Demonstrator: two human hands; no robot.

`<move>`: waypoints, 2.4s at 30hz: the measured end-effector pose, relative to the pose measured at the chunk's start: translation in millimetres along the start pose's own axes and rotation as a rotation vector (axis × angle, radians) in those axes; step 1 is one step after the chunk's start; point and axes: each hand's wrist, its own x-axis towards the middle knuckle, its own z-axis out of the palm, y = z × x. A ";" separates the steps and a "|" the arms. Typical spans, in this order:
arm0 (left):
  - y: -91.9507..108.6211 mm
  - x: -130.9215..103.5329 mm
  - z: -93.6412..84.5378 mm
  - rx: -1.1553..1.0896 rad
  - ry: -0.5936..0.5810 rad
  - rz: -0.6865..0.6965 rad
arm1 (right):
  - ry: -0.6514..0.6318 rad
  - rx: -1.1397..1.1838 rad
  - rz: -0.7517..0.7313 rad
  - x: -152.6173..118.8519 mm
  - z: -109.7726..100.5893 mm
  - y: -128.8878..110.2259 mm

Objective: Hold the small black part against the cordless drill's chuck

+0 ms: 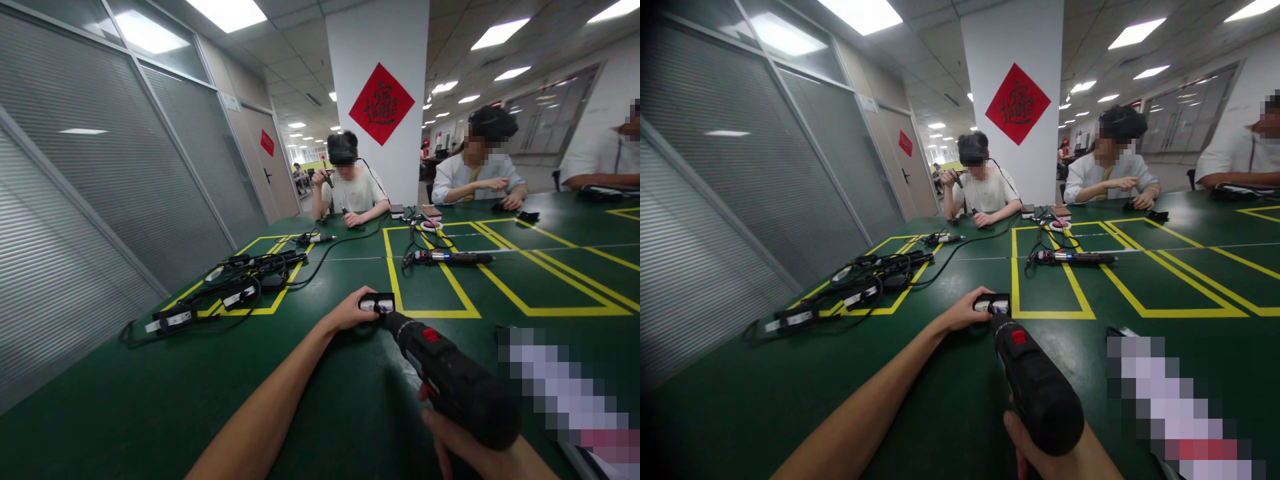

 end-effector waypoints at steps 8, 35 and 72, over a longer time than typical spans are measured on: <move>0.3 0.6 -0.2 -0.014 -0.011 -0.014 | 0.013 -0.044 0.009 -5.6 -3.3 -5.9; 2.6 -1.4 1.2 -0.040 -0.006 -0.023 | 0.023 -0.124 0.001 9.4 3.6 23.5; -0.4 -0.5 -0.9 0.031 -0.013 0.023 | 0.178 -0.057 0.042 12.9 9.4 30.7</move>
